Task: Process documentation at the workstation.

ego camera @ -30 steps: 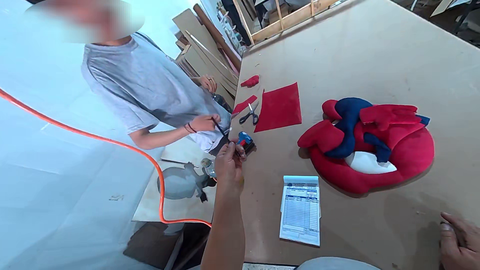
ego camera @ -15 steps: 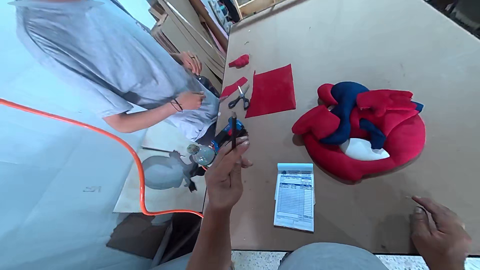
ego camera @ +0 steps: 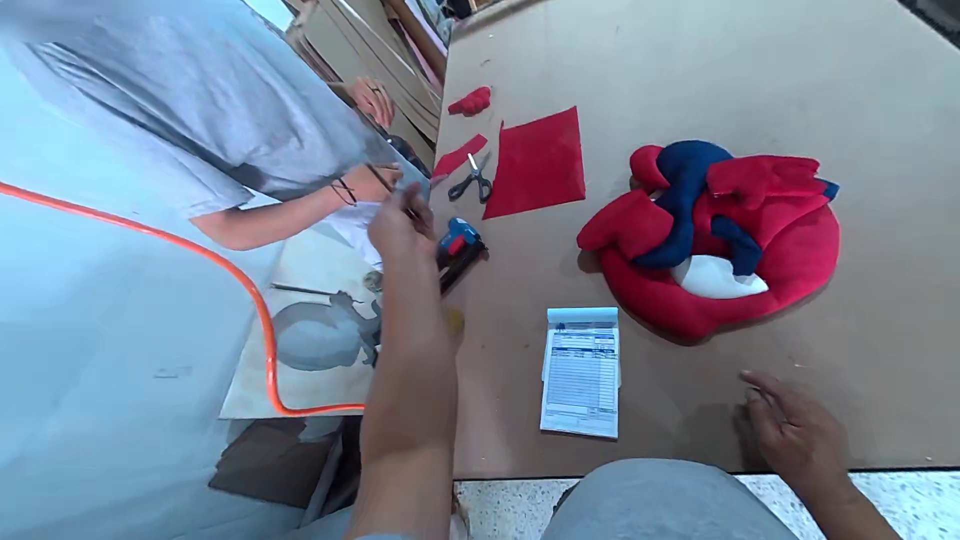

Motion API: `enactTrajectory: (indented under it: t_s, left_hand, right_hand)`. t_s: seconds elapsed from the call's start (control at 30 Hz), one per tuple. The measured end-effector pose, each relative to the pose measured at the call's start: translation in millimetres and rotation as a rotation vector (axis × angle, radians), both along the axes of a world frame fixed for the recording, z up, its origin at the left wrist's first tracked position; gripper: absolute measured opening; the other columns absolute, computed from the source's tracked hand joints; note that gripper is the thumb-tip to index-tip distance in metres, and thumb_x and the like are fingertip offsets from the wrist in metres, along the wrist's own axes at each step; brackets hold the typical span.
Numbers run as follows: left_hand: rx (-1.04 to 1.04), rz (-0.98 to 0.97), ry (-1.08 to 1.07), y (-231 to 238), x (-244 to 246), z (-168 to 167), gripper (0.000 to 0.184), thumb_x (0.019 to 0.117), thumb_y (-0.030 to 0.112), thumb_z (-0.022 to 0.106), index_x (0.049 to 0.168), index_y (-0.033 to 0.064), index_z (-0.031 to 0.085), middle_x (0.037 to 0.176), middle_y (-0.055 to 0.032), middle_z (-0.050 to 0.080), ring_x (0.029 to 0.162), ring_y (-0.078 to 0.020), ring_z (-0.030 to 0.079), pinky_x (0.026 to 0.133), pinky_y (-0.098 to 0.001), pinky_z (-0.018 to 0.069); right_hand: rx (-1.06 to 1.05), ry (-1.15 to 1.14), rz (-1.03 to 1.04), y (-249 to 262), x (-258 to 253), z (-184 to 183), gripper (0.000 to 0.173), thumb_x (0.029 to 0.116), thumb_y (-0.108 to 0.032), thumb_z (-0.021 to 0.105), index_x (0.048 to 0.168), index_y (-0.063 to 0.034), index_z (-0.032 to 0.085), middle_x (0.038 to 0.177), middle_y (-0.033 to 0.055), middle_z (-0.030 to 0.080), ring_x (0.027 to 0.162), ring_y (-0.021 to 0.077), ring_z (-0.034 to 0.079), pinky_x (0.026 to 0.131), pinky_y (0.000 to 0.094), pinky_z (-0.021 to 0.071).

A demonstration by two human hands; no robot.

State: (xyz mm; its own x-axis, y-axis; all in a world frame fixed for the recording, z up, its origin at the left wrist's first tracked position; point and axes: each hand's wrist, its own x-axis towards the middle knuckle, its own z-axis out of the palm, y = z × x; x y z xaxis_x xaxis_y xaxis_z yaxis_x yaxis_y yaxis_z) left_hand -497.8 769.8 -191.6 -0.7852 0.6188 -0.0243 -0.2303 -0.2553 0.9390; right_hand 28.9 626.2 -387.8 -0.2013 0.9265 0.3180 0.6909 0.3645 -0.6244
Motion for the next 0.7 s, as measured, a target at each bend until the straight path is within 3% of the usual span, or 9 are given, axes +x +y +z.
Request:
enactTrajectory:
  t_s: [0.1, 0.17, 0.23, 0.3, 0.4, 0.47, 0.53, 0.6, 0.7]
  left_hand:
    - [0.067, 0.009, 0.004, 26.0, -7.9, 22.4, 0.005, 0.1002, 0.004, 0.052, 0.097, 0.0039, 0.056, 0.078, -0.0071, 0.063, 0.068, -0.0148, 0.065, 0.064, -0.0271, 0.0585]
    - [0.069, -0.003, 0.023, 31.8, -10.1, 19.3, 0.006, 0.0979, 0.003, 0.051, 0.094, 0.0061, 0.052, 0.076, -0.0067, 0.061, 0.066, -0.0162, 0.063, 0.061, -0.0294, 0.0572]
    - [0.046, -0.023, 0.019, 36.0, -12.5, 11.8, 0.008, 0.0948, 0.002, 0.053, 0.092, 0.0089, 0.053, 0.073, -0.0038, 0.059, 0.059, -0.0122, 0.057, 0.054, -0.0254, 0.0519]
    - [-0.005, -0.044, 0.009, 39.0, -13.2, 5.5, 0.010, 0.0936, 0.003, 0.055, 0.089, 0.0123, 0.053, 0.072, -0.0008, 0.056, 0.055, -0.0092, 0.054, 0.050, -0.0223, 0.0483]
    - [-0.052, -0.030, -0.021, 41.6, -11.3, 8.1, 0.014, 0.0933, 0.005, 0.055, 0.085, 0.0153, 0.050, 0.069, 0.0004, 0.052, 0.050, -0.0085, 0.045, 0.046, -0.0211, 0.0411]
    - [-0.053, -0.024, -0.027, 41.8, -13.6, 11.4, 0.011, 0.0974, 0.009, 0.051, 0.089, 0.0153, 0.049, 0.068, 0.0006, 0.051, 0.047, -0.0079, 0.042, 0.043, -0.0209, 0.0382]
    - [-0.038, -0.054, -0.016, 45.6, -21.9, 8.0, 0.008, 0.1038, 0.014, 0.043, 0.097, 0.0151, 0.046, 0.071, 0.0001, 0.052, 0.047, -0.0073, 0.041, 0.043, -0.0213, 0.0376]
    - [-0.023, -0.097, 0.014, 48.5, -30.8, 1.7, 0.012, 0.1057, 0.015, 0.038, 0.097, 0.0148, 0.046, 0.072, -0.0005, 0.054, 0.048, -0.0079, 0.043, 0.044, -0.0219, 0.0386]
    - [-0.038, -0.208, 0.025, 39.1, -29.8, 5.5, 0.011, 0.1057, 0.016, 0.039, 0.099, 0.0153, 0.048, 0.075, 0.0009, 0.055, 0.054, -0.0074, 0.048, 0.051, -0.0213, 0.0447]
  right_hand:
    - [-0.022, -0.062, 0.162, 26.7, -45.7, 17.6, 0.032, 0.1006, -0.025, 0.057, 0.126, -0.0118, 0.072, 0.123, 0.0083, 0.072, 0.115, 0.0269, 0.069, 0.098, 0.0518, 0.0563]
    - [-0.006, -0.105, 0.261, 54.6, -93.0, 27.4, 0.034, 0.0996, -0.025, 0.062, 0.131, -0.0149, 0.069, 0.128, 0.0080, 0.070, 0.119, 0.0257, 0.067, 0.101, 0.0490, 0.0554]
    - [-0.063, -0.172, 0.331, 81.7, -141.6, 34.0, 0.045, 0.0988, -0.028, 0.065, 0.141, -0.0139, 0.062, 0.139, 0.0108, 0.063, 0.126, 0.0293, 0.062, 0.104, 0.0515, 0.0520]
    - [-0.146, -0.270, 0.369, 101.6, -179.3, 31.8, 0.051, 0.0976, -0.031, 0.068, 0.143, -0.0103, 0.058, 0.140, 0.0140, 0.061, 0.127, 0.0342, 0.059, 0.100, 0.0554, 0.0508]
    - [-0.209, -0.402, 0.356, 113.5, -202.4, 21.5, 0.030, 0.0933, -0.019, 0.069, 0.120, -0.0048, 0.070, 0.120, 0.0161, 0.067, 0.115, 0.0365, 0.062, 0.093, 0.0557, 0.0512]
    - [-0.281, -0.402, 0.313, 110.2, -198.5, 25.7, 0.024, 0.0917, -0.020, 0.070, 0.111, -0.0053, 0.072, 0.114, 0.0154, 0.069, 0.112, 0.0358, 0.063, 0.093, 0.0559, 0.0505]
    - [-0.382, -0.285, 0.260, 101.7, -183.3, 32.6, 0.026, 0.0933, -0.026, 0.070, 0.113, -0.0085, 0.073, 0.114, 0.0140, 0.068, 0.112, 0.0338, 0.063, 0.093, 0.0564, 0.0500]
    - [-0.518, -0.054, 0.177, 87.8, -161.9, 45.2, 0.030, 0.0978, -0.028, 0.067, 0.123, -0.0116, 0.069, 0.115, 0.0133, 0.070, 0.110, 0.0313, 0.067, 0.095, 0.0572, 0.0532]
    - [-0.501, 0.337, 0.013, 60.0, -126.7, 61.3, 0.028, 0.0961, -0.024, 0.071, 0.121, -0.0130, 0.067, 0.096, 0.0089, 0.073, 0.085, 0.0233, 0.071, 0.079, 0.0507, 0.0591]
